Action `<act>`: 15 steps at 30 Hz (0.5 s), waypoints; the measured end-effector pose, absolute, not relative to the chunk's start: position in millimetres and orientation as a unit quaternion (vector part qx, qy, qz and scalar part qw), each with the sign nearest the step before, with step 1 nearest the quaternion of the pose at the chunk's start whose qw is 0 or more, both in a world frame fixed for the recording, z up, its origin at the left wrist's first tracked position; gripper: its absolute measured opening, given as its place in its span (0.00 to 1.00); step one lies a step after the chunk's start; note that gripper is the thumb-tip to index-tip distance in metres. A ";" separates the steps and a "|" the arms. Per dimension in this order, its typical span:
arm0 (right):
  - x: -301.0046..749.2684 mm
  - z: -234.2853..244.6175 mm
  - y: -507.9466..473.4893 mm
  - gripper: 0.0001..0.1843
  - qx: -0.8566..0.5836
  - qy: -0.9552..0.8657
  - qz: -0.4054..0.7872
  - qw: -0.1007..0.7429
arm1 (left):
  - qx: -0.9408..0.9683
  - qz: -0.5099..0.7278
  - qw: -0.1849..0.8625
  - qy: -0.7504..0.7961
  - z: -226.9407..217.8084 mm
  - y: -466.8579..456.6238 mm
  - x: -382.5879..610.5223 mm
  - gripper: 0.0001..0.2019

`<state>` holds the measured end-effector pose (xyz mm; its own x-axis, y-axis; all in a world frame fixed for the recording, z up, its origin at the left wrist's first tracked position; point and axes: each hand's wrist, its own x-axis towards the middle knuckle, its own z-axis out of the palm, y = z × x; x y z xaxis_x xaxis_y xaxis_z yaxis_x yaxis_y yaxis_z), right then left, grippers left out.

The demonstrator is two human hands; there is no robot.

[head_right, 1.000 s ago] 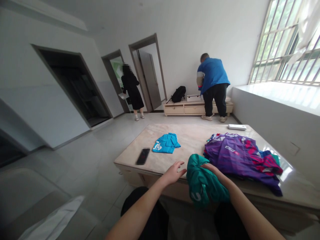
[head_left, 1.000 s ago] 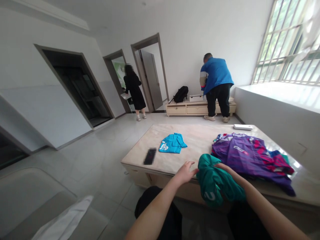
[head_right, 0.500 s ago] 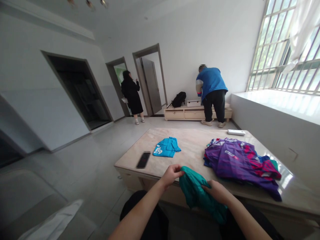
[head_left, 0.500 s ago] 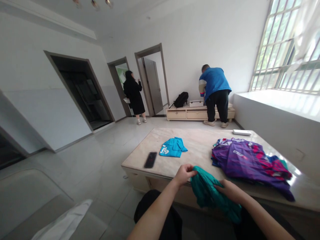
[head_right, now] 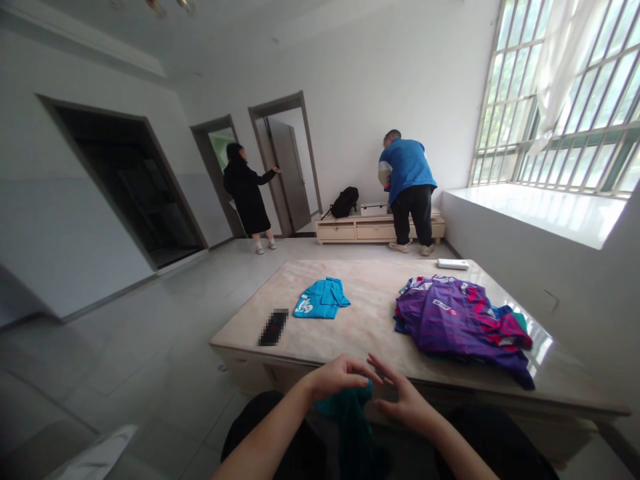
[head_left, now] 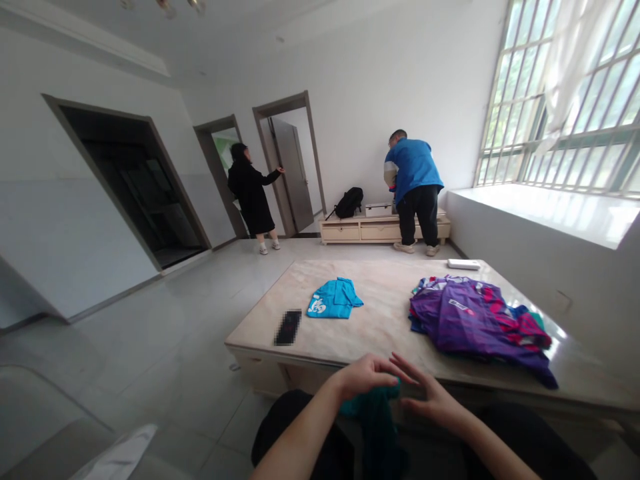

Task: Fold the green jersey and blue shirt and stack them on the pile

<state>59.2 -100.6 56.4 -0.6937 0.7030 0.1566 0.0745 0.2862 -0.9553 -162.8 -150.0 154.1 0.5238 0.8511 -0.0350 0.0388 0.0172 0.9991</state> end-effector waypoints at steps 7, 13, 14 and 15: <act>38.8 54.9 -131.7 0.14 -0.237 -0.777 0.558 0.172 | 0.654 0.279 0.586 0.389 154.4 -153.3 -157.0 0.20; 50.4 66.9 -112.1 0.13 -0.368 -0.810 0.393 0.231 | 0.650 0.316 0.562 0.403 149.2 -148.9 -165.1 0.22; 53.9 67.3 -108.3 0.13 -0.392 -0.806 0.376 0.235 | 0.643 0.322 0.558 0.414 148.5 -148.6 -166.4 0.23; 57.7 67.3 -105.0 0.13 -0.414 -0.799 0.364 0.241 | 0.634 0.327 0.554 0.428 147.9 -148.2 -167.5 0.24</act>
